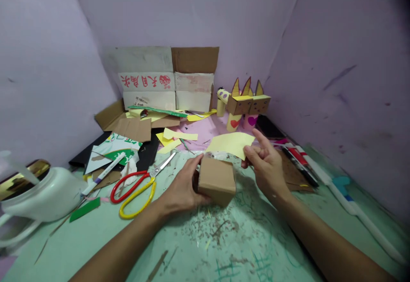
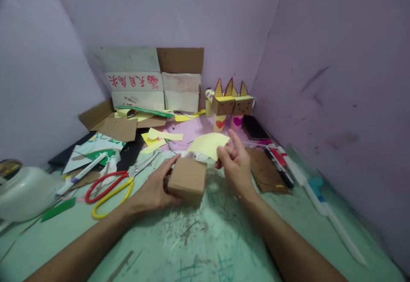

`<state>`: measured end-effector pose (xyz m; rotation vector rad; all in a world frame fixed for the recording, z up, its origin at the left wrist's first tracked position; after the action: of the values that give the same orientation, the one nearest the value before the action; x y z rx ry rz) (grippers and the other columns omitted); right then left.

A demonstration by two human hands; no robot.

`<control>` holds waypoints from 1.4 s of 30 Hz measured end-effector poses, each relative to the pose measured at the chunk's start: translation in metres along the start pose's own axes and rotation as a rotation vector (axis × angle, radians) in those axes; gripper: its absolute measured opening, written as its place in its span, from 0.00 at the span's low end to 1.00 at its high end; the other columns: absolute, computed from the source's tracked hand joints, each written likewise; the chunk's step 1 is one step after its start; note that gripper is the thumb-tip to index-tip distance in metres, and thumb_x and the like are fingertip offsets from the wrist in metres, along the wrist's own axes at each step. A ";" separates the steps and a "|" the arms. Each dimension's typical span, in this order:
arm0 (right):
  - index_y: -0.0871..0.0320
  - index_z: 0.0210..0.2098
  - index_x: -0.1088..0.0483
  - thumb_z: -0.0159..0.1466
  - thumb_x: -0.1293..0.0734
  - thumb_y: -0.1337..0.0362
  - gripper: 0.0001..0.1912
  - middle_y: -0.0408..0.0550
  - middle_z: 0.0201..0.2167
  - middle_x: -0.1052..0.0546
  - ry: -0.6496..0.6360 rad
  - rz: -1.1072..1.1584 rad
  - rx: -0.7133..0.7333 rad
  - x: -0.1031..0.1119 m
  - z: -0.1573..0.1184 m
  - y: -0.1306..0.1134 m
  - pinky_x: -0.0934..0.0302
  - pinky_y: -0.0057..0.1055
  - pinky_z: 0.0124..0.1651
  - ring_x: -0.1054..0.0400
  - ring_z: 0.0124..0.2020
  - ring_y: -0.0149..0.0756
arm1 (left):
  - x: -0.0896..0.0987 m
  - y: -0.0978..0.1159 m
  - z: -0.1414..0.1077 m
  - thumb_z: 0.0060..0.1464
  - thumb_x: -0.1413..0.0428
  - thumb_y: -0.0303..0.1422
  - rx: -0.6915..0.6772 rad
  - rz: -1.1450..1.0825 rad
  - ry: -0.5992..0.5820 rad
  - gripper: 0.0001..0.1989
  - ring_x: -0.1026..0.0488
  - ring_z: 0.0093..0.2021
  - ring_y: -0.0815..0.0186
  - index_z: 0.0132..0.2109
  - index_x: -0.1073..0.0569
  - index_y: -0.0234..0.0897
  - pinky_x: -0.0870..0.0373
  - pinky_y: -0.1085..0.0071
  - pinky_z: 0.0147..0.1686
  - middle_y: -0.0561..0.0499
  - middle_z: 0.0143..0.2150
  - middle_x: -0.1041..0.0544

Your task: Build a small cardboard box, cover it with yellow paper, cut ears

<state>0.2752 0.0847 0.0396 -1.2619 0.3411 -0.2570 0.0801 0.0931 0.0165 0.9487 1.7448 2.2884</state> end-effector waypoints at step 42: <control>0.62 0.59 0.41 0.54 0.32 0.58 0.35 0.33 0.16 0.41 -0.404 -0.088 -0.288 -0.028 -0.009 0.011 0.49 0.23 0.18 0.46 0.16 0.26 | 0.040 -0.021 -0.015 0.33 0.35 0.40 0.457 -0.592 0.504 0.17 0.41 0.13 0.75 0.21 0.31 0.33 0.50 0.78 0.13 0.57 0.14 0.35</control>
<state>0.2458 0.0910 0.0295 -1.5780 -0.0269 -0.0224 0.0345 0.1051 0.0113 -0.1644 2.3869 1.8557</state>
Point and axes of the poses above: each hand's wrist, its own z-axis towards the middle knuckle, its own x-axis out of the back of the hand, y = z × x, the point moved 9 cm from there along z, towards the middle knuckle
